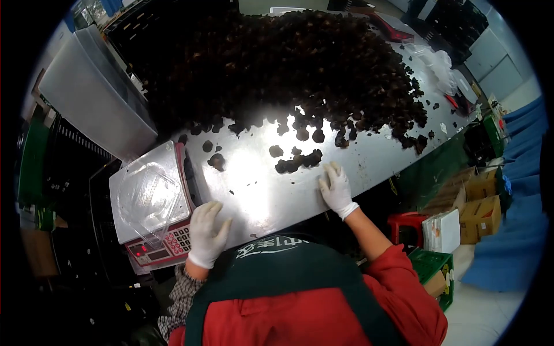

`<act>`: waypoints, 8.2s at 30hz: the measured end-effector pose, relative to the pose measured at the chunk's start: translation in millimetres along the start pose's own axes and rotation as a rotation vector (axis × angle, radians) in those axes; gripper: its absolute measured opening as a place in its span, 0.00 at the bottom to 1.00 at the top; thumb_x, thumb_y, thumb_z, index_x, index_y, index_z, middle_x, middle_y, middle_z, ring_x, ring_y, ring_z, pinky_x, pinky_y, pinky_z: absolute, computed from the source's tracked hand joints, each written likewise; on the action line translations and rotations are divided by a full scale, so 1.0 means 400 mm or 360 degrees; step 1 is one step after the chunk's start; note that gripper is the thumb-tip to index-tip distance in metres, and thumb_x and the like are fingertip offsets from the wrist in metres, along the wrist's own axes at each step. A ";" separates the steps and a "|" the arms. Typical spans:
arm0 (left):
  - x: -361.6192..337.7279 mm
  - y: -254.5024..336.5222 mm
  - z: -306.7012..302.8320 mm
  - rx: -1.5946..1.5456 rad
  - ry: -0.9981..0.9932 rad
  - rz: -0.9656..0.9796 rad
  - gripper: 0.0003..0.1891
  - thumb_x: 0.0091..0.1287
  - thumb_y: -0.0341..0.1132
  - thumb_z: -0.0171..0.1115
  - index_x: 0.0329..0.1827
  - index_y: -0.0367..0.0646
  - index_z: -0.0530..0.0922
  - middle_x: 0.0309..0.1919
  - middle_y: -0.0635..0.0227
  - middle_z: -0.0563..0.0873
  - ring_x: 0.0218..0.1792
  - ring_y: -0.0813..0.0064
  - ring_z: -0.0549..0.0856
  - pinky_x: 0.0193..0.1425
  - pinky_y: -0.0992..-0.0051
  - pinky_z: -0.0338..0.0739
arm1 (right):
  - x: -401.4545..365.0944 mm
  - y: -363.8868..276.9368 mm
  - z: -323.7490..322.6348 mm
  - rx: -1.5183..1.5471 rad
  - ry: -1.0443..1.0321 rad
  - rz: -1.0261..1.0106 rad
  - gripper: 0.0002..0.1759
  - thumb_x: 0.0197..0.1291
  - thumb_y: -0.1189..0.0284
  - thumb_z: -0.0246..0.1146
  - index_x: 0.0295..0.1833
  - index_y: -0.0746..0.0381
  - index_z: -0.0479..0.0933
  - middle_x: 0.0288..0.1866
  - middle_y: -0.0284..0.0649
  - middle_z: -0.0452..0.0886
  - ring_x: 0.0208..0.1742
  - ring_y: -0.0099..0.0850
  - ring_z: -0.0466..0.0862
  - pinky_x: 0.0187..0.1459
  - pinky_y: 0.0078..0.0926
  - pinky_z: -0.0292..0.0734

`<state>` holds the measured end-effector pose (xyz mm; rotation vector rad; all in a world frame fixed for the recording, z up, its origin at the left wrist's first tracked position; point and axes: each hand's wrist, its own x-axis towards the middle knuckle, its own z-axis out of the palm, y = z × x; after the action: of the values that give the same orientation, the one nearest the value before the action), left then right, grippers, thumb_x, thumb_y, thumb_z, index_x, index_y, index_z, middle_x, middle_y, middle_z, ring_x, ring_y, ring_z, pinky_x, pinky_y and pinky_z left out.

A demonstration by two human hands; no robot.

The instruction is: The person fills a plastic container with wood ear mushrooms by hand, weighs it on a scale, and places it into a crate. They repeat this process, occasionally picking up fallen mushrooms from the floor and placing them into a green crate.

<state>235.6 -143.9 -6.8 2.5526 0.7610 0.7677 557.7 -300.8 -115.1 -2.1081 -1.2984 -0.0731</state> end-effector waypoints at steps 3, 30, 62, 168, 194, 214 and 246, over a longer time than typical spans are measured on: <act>0.041 0.010 0.092 -0.0107 -0.0124 -0.0030 0.19 0.58 0.32 0.66 0.52 0.37 0.77 0.51 0.53 0.80 0.52 0.53 0.79 0.58 0.62 0.73 | 0.065 0.020 0.006 0.0048 0.0006 0.0086 0.25 0.55 0.72 0.63 0.60 0.63 0.72 0.60 0.56 0.70 0.57 0.52 0.74 0.59 0.44 0.71; 0.316 0.022 0.478 0.0074 -0.0543 -0.0076 0.30 0.54 0.44 0.69 0.60 0.43 0.75 0.64 0.55 0.69 0.65 0.52 0.66 0.69 0.56 0.60 | 0.052 0.287 -0.451 -0.0323 -0.0252 0.0487 0.09 0.55 0.74 0.64 0.43 0.62 0.80 0.43 0.45 0.79 0.42 0.43 0.81 0.44 0.35 0.78; 0.152 -0.037 0.260 -0.3126 0.0495 -0.1387 0.16 0.70 0.48 0.57 0.42 0.44 0.80 0.38 0.64 0.82 0.39 0.68 0.81 0.30 0.77 0.77 | 0.263 0.022 0.034 0.0886 -0.0950 0.0536 0.15 0.58 0.63 0.65 0.45 0.62 0.79 0.35 0.42 0.80 0.30 0.31 0.81 0.37 0.30 0.79; 0.158 0.169 0.289 -0.2173 -0.0990 -0.1161 0.10 0.68 0.32 0.59 0.46 0.34 0.79 0.32 0.66 0.84 0.26 0.80 0.80 0.31 0.82 0.76 | -0.030 -0.228 -0.153 0.0958 -0.0234 0.0308 0.10 0.59 0.78 0.60 0.46 0.66 0.79 0.41 0.46 0.80 0.43 0.40 0.80 0.48 0.31 0.75; 0.154 -0.114 0.396 0.0035 0.0290 -0.0371 0.10 0.59 0.28 0.65 0.44 0.41 0.79 0.38 0.64 0.82 0.43 0.63 0.79 0.52 0.67 0.73 | -0.189 0.447 -0.303 -0.1425 0.0210 0.0991 0.33 0.58 0.59 0.62 0.65 0.67 0.68 0.69 0.62 0.62 0.69 0.55 0.63 0.62 0.62 0.59; 0.162 -0.117 0.390 0.0167 0.0306 -0.0259 0.17 0.53 0.27 0.69 0.45 0.44 0.75 0.40 0.62 0.81 0.41 0.59 0.79 0.49 0.63 0.72 | 0.645 0.082 0.244 -0.0149 0.0104 -0.0131 0.37 0.61 0.50 0.59 0.69 0.62 0.63 0.70 0.62 0.60 0.71 0.55 0.59 0.70 0.53 0.54; 0.111 -0.093 0.355 0.0257 0.0427 -0.0536 0.29 0.47 0.33 0.73 0.55 0.44 0.73 0.56 0.54 0.71 0.56 0.53 0.71 0.61 0.58 0.67 | 0.551 -0.137 0.209 0.0682 -0.0462 -0.1103 0.18 0.54 0.65 0.66 0.49 0.61 0.77 0.51 0.49 0.77 0.54 0.46 0.76 0.52 0.41 0.74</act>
<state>336.5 -114.8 -118.7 2.3866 1.3476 0.9755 601.5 -66.8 -72.3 -1.2746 -1.9669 0.2069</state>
